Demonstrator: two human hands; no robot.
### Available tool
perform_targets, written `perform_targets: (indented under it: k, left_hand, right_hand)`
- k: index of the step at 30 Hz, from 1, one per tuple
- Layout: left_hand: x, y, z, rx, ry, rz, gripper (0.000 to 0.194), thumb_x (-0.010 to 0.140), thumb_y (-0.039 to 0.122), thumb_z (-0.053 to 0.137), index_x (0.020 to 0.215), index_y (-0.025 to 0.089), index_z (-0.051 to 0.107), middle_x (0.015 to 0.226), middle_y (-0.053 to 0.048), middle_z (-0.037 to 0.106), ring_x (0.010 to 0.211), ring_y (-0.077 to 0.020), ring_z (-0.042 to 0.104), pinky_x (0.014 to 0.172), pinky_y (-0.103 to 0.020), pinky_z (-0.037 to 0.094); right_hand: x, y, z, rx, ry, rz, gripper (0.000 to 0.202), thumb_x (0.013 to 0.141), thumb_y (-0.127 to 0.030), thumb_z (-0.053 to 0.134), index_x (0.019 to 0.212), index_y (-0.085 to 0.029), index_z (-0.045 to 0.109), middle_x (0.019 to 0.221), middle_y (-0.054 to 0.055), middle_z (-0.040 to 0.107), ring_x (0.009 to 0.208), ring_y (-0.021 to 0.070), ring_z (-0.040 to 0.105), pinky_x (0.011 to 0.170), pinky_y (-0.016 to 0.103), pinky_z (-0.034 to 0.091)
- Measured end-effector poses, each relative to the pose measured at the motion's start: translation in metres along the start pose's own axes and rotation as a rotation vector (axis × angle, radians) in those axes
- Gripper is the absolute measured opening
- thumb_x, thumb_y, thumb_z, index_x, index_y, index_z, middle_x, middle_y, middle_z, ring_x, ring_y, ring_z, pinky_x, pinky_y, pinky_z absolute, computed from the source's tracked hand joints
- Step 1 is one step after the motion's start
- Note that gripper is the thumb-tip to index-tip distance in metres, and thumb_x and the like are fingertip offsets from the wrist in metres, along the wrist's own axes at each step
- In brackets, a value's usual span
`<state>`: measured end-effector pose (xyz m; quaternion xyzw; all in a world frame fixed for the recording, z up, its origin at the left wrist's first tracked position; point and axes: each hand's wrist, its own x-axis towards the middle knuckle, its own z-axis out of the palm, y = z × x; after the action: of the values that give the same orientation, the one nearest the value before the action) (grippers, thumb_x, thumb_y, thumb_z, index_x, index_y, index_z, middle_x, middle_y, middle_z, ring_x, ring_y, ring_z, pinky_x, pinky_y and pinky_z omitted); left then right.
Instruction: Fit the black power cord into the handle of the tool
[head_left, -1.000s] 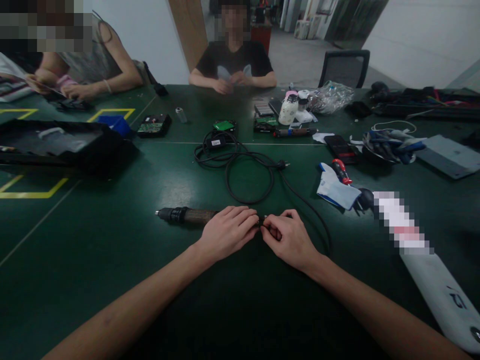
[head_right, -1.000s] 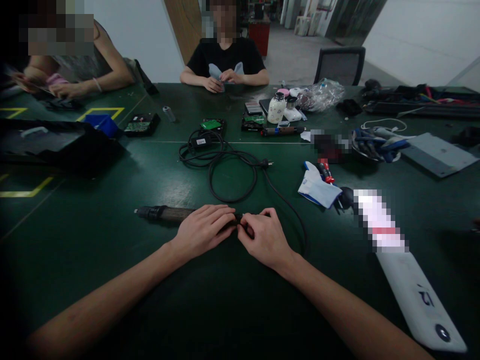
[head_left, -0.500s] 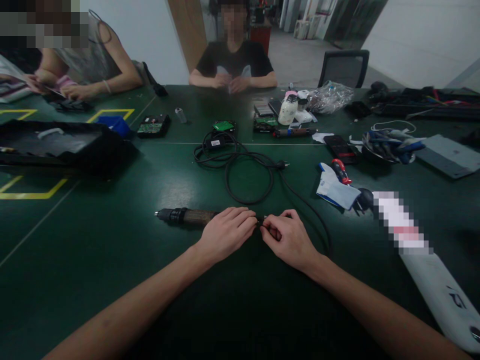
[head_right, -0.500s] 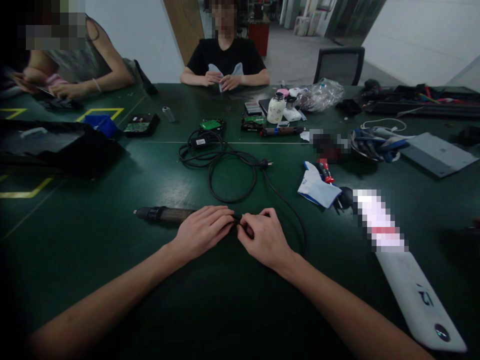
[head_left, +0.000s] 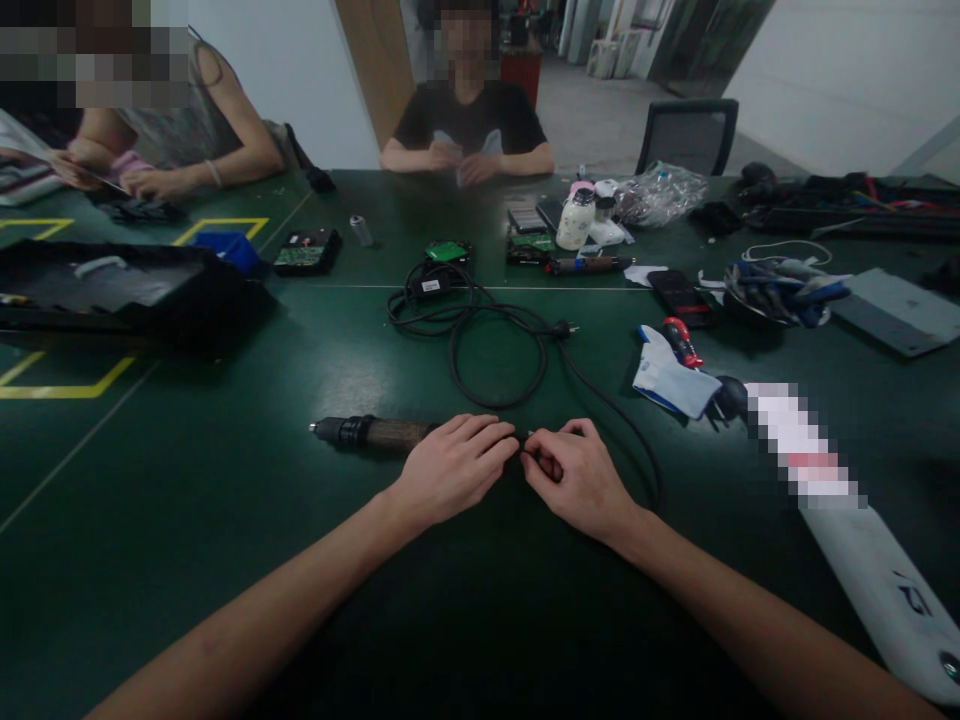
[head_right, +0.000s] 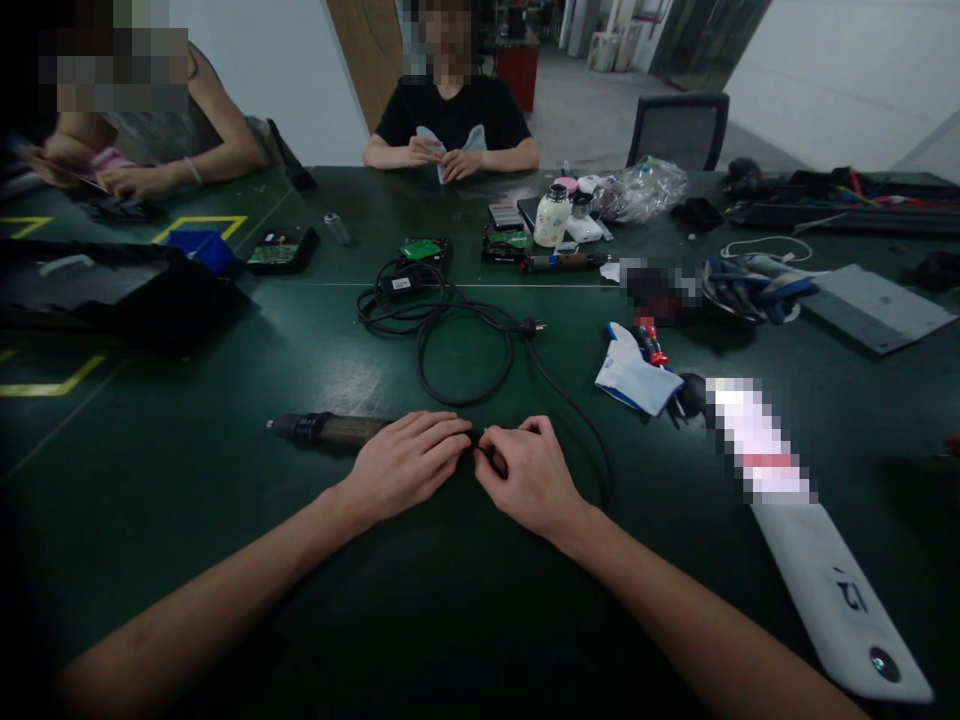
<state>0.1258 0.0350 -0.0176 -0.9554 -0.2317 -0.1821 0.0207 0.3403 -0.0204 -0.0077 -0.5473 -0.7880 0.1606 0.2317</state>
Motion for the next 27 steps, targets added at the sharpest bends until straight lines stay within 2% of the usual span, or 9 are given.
perform_targets:
  k: [3,8,12,17,22,27]
  left_hand:
    - [-0.0003,0.0,0.0003,-0.009,0.015,-0.044,0.021,0.101,0.028,0.052,0.116,0.018,0.061,0.125,-0.007,0.066,0.117,-0.0215,0.062,0.1,-0.039,0.051]
    - [-0.0007,0.0001,0.0014,-0.004,-0.01,0.001,0.026,0.099,0.027,0.054,0.123,0.019,0.059,0.13,-0.007,0.064,0.121,-0.0237,0.06,0.101,-0.04,0.051]
    - [-0.0002,0.0002,0.0018,-0.013,0.034,-0.06,0.021,0.101,0.028,0.051,0.117,0.018,0.061,0.124,-0.007,0.066,0.113,-0.0214,0.063,0.098,-0.038,0.052]
    - [0.0,0.0001,0.0014,-0.016,-0.005,0.007,0.027,0.098,0.027,0.054,0.124,0.019,0.059,0.129,-0.007,0.064,0.12,-0.0238,0.06,0.101,-0.041,0.051]
    - [0.0012,-0.0001,0.0023,-0.038,0.049,-0.069,0.02,0.102,0.027,0.05,0.117,0.018,0.06,0.119,-0.007,0.067,0.11,-0.0195,0.064,0.097,-0.037,0.053]
    - [0.0012,0.0008,0.0016,-0.018,0.019,-0.029,0.023,0.099,0.028,0.053,0.119,0.02,0.06,0.123,-0.007,0.066,0.114,-0.0225,0.063,0.098,-0.04,0.052]
  right_hand:
    - [0.0001,0.0005,0.0,0.005,-0.006,0.002,0.011,0.097,-0.027,0.056,0.089,-0.022,0.06,0.067,-0.004,0.058,0.062,0.0139,0.05,0.086,0.036,0.034]
    - [0.0001,0.0019,0.0009,0.011,-0.006,0.003,0.011,0.097,-0.028,0.057,0.089,-0.021,0.061,0.068,-0.004,0.059,0.062,0.0137,0.049,0.086,0.036,0.033]
    - [-0.0001,0.0014,0.0002,0.008,-0.01,0.0,0.011,0.097,-0.027,0.057,0.088,-0.021,0.061,0.068,-0.004,0.058,0.062,0.0138,0.05,0.086,0.036,0.033]
    - [0.0005,0.0002,-0.002,0.009,-0.018,-0.001,0.012,0.098,-0.028,0.056,0.09,-0.022,0.061,0.069,-0.003,0.059,0.063,0.0142,0.05,0.085,0.036,0.033]
    - [0.0006,0.0005,-0.0019,0.003,-0.015,-0.006,0.012,0.097,-0.028,0.057,0.089,-0.022,0.061,0.068,-0.003,0.06,0.063,0.0145,0.05,0.085,0.036,0.034]
    - [0.0003,0.0005,-0.0012,0.001,-0.012,-0.003,0.012,0.098,-0.028,0.056,0.089,-0.022,0.061,0.067,-0.003,0.059,0.062,0.0143,0.05,0.085,0.036,0.034]
